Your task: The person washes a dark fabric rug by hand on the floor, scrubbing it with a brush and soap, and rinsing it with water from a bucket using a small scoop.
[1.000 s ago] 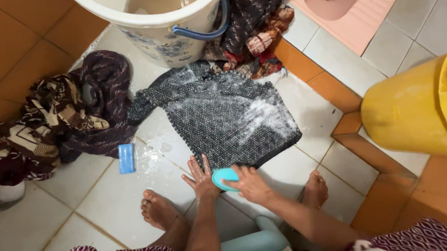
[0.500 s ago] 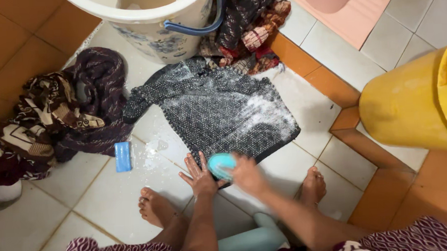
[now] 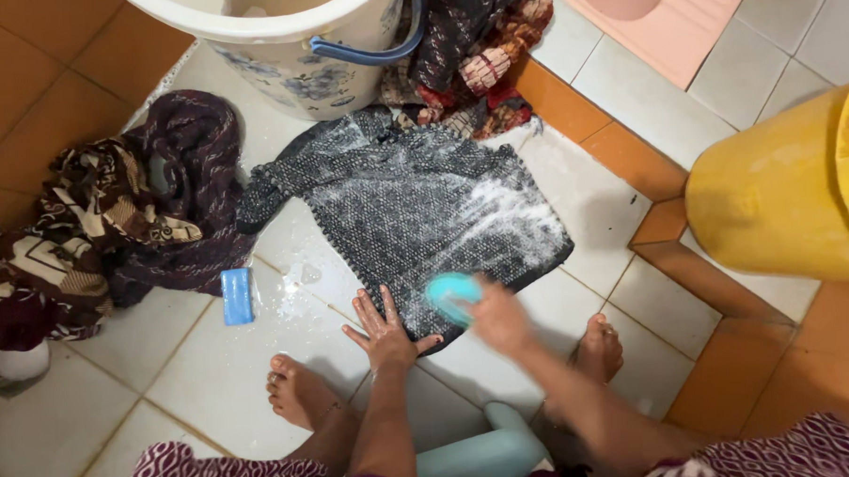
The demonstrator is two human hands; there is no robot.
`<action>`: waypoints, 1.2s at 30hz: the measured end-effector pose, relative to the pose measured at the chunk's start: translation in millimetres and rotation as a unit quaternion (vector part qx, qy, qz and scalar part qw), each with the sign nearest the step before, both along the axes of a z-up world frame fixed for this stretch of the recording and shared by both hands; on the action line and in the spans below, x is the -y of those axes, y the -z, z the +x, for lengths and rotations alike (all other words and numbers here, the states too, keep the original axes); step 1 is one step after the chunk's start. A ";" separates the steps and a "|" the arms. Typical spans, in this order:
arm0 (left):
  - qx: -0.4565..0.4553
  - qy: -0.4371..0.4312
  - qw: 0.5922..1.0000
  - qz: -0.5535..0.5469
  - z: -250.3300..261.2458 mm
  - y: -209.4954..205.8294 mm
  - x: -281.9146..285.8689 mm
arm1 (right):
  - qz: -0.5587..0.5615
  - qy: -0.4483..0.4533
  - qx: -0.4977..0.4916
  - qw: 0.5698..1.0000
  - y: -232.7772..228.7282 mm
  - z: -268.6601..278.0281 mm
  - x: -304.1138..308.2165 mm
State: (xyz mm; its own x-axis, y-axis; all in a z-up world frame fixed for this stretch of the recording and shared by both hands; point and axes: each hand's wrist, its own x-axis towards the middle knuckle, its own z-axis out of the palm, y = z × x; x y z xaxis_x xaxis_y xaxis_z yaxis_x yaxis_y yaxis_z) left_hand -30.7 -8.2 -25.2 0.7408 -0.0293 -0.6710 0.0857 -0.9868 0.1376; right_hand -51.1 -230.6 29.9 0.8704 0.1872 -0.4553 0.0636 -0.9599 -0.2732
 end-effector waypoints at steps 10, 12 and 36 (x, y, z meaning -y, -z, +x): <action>0.014 -0.002 1.000 -0.008 6.5 -14.8 3.0 | 0.097 0.274 0.130 0.948 19.6 3.6 19.0; 0.014 -0.009 1.000 -0.016 5.2 -13.8 1.9 | -0.015 -0.105 0.151 0.983 24.3 -31.2 -41.5; -0.018 0.098 0.989 0.105 22.8 -56.5 35.1 | 0.108 0.526 0.231 0.811 82.4 27.1 194.6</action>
